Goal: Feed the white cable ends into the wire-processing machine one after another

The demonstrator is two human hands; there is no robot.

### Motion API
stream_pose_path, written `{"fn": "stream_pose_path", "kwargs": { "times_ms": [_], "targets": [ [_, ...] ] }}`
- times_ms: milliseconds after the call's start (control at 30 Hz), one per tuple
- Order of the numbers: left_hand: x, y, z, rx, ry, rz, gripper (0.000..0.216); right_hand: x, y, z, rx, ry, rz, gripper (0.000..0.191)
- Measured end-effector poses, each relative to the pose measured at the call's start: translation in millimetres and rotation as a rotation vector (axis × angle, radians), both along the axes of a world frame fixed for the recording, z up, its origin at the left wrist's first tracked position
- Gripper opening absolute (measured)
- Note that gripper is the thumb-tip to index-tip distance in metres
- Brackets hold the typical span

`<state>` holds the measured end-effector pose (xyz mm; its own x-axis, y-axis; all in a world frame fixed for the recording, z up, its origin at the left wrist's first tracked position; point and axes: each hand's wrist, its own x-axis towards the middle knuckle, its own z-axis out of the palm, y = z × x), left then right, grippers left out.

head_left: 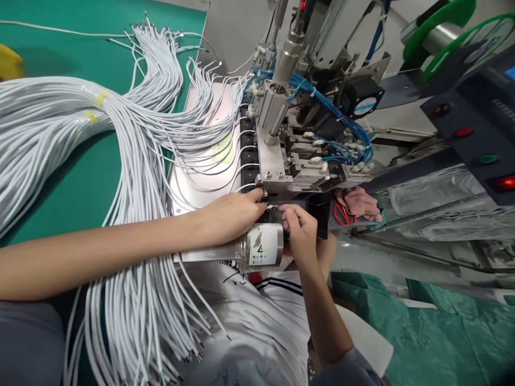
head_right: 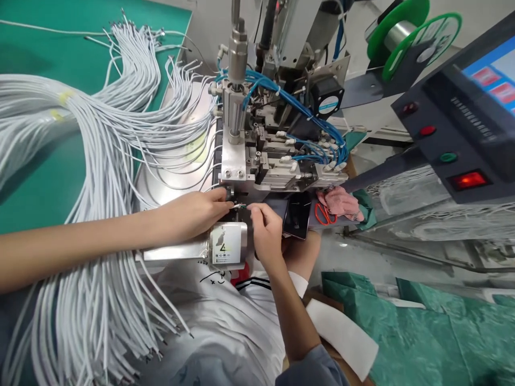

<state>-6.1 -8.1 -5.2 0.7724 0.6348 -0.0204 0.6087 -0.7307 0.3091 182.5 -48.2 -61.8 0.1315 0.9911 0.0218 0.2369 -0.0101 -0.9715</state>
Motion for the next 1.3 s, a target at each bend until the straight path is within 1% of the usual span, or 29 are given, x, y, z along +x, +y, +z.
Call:
{"fn": "stream_pose_path", "kwargs": {
  "times_ms": [100, 233, 367, 467, 600, 800, 1000, 1200, 1300],
  "targets": [
    [1.1, 2.8, -4.8, -0.041, 0.045, -0.009, 0.026, -1.0, 8.3, -10.9, -0.072, 0.114, 0.068, 0.024],
    [2.4, 2.7, -1.0, -0.138, 0.074, -0.002, 0.024, -8.1, 13.1, -12.9, -0.114, 0.226, 0.125, 0.03],
    [2.5, 2.7, 2.1, -0.167, 0.067, 0.012, 0.029, -8.8, 17.0, -14.5, -0.154, 0.289, 0.155, 0.031],
    [1.7, 2.9, 2.0, -0.138, 0.09, 0.008, 0.033, -7.1, 18.6, -15.9, -0.171, 0.263, 0.171, 0.031],
    [0.9, 3.7, 2.1, -0.045, 0.148, -0.02, 0.037, -6.3, 19.8, -15.5, -0.164, 0.215, 0.197, 0.031],
    [1.7, 6.5, 2.7, 0.017, 0.194, -0.061, 0.034, -4.6, 21.0, -12.0, -0.186, 0.267, 0.213, 0.028],
    [0.8, 8.1, 2.3, 0.054, 0.193, -0.091, 0.034, -3.3, 18.9, -10.3, -0.152, 0.242, 0.173, 0.022],
    [-0.1, 9.3, -4.4, 0.081, 0.167, -0.091, 0.033, -7.9, 18.6, -16.2, -0.148, 0.246, 0.18, 0.034],
    [0.1, 8.5, -1.3, 0.075, 0.182, -0.078, 0.037, -10.5, 18.1, -20.3, -0.125, 0.226, 0.165, 0.036]
  ]
}}
